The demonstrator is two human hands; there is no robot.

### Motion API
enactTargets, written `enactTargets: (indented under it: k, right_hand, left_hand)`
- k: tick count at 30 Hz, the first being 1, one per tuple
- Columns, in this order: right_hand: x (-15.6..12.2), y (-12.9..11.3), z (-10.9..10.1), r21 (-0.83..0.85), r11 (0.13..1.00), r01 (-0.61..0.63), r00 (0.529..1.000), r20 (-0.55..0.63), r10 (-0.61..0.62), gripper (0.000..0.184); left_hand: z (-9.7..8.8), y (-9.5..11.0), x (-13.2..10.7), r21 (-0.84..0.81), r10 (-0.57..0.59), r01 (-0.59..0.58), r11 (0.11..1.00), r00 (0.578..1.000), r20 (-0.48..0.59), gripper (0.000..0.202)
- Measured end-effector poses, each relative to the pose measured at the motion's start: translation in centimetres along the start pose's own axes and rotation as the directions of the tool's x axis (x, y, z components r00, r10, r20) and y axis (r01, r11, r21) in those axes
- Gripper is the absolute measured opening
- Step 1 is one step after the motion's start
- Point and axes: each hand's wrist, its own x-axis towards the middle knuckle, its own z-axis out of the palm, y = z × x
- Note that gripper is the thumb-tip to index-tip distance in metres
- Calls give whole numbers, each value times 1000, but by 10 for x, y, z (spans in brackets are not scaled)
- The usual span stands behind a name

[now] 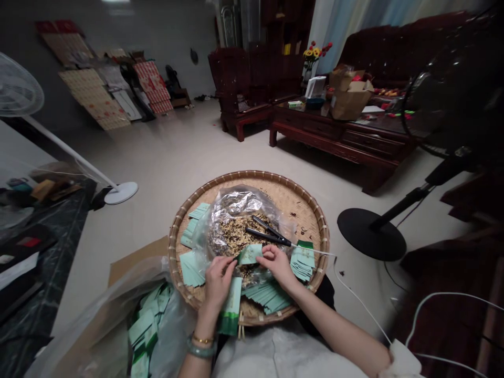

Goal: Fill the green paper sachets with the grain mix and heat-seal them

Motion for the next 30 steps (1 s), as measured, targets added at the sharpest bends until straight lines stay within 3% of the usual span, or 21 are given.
enactTargets:
  k: [6,11,13,17,19,21,24,27,30]
  right_hand:
    - [-2,-15,2,237,957,-167,981,-60,186,39]
    - [-6,-22,-1,178,945,-272,953,182,240,36]
    - [-6,-20,0,131,944,-302,939,209,272,34]
    - [-4,-19,0,195,955,-224,973,105,206,33]
    - [-3,-23,0,188,966,-176,979,139,151,34]
    - [-4,-28,-2,151,970,-188,954,264,143,38]
    - [-6,-33,-5,128,935,-330,863,443,244,43]
    - [-7,-31,-6,150,878,-455,809,481,337,41]
    - [-5,-28,-7,161,868,-470,794,507,336,41]
  left_hand:
    - [6,1,-5,-118,-184,186,975,983,27,21]
    - [14,8,-6,-292,-277,283,913,959,63,23]
    - [17,11,-7,-301,-280,285,910,958,60,20]
    - [20,14,-8,-427,-352,372,824,927,127,21]
    - [18,14,-7,-473,-383,397,786,914,131,23]
    - [16,14,-7,-487,-390,399,777,912,125,23]
    - [12,16,-6,-465,-364,396,792,917,162,23]
    - [10,15,-6,-418,-333,386,822,922,197,21]
    - [9,10,-6,-352,-324,366,861,930,173,20]
